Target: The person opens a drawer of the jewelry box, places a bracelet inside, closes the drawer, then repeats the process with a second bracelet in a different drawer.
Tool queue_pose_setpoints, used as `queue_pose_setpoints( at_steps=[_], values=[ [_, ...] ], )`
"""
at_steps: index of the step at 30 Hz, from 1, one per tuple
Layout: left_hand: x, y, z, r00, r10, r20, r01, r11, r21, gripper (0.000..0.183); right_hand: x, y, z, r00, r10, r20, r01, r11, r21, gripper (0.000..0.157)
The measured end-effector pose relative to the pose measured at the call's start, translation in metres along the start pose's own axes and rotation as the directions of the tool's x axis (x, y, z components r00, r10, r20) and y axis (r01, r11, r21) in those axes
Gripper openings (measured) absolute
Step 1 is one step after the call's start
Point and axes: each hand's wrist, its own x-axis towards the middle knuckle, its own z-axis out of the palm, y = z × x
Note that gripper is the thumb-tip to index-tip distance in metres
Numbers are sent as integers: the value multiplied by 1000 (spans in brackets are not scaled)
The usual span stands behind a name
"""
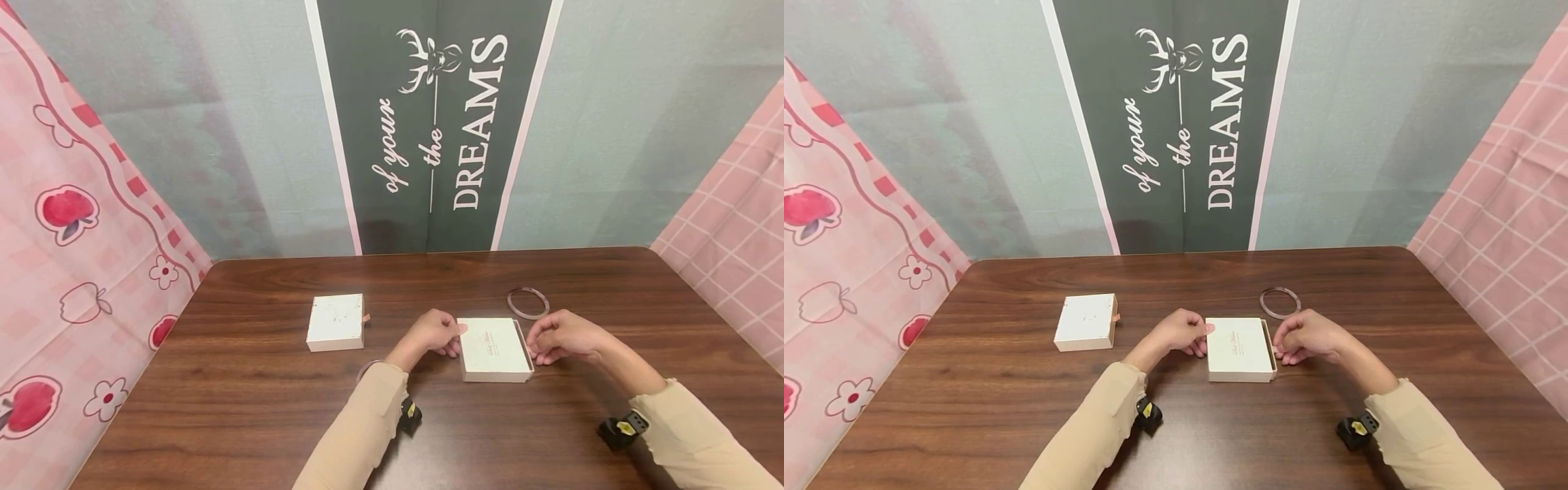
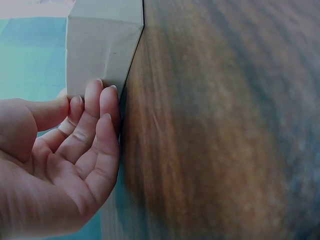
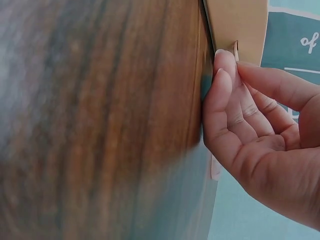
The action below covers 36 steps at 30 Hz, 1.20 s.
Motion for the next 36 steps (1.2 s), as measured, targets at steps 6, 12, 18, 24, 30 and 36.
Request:
queue_pose_setpoints(
  at_steps=[6,12,18,24,30,36],
  values=[
    [-1,1,0,1000,-5,1,5,1000,5,31,-2,1,-3,1000,19,-11,-19,1000,-2,10],
    [-2,1,0,1000,-7,1,7,1000,8,30,-5,2,-5,1000,17,-4,-17,1000,-10,13],
    [-2,0,-1,1000,-4,2,4,1000,7,30,-7,3,-8,1000,1,13,-1,1000,-6,14],
    [0,0,0,1000,-11,4,11,1000,0,30,-9,6,-12,1000,1,17,-1,1000,11,10],
    [1,0,0,1000,-7,5,7,1000,3,30,-11,7,-15,1000,4,14,-4,1000,6,10],
    [0,0,0,1000,-7,10,7,1000,9,30,-14,9,-19,1000,3,14,-3,1000,-7,10]
  ],
)
